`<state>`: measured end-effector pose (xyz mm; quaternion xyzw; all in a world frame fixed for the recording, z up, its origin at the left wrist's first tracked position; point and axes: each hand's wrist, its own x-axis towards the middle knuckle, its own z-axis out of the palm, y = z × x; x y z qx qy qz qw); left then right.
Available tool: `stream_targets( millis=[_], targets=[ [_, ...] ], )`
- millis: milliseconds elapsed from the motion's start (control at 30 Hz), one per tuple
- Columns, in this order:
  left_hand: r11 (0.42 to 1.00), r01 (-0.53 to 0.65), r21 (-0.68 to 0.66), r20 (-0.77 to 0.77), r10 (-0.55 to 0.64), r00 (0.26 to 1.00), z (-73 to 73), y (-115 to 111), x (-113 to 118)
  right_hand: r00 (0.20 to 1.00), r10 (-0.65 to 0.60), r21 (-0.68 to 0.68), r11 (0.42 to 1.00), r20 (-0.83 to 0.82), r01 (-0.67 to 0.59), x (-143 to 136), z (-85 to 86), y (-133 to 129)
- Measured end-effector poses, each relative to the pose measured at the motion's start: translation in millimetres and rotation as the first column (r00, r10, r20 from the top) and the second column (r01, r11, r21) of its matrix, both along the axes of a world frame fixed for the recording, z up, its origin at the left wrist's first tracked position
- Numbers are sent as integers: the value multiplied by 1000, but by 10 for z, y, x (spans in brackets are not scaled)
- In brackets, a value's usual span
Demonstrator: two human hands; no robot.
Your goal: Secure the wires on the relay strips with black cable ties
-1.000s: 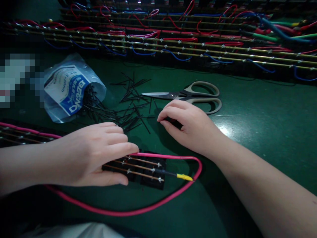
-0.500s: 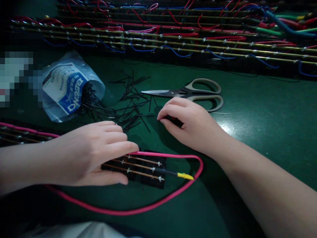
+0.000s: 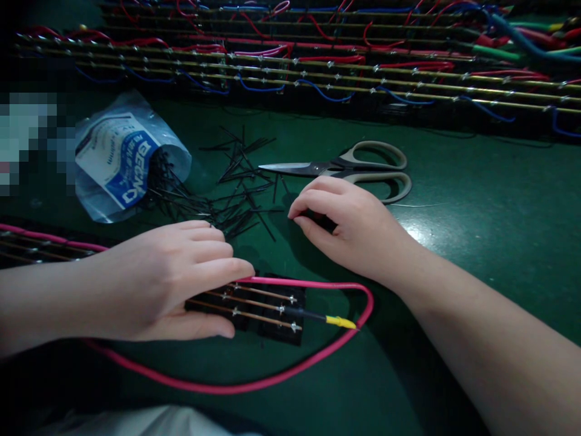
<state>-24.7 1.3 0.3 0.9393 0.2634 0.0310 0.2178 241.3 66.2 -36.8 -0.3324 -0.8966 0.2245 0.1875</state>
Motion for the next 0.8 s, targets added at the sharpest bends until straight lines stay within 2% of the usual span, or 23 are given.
stream_targets(
  millis=[400,800],
  targets=[
    [1000,-1,-14,-25,0,1000,19,9,8,999,31,22,999,-25,-30,4,-10,18],
    [1000,2,-1,-48,-2,999,23,10,18,1000,-13,-7,1000,3,13,-9,-6,-10]
  ],
)
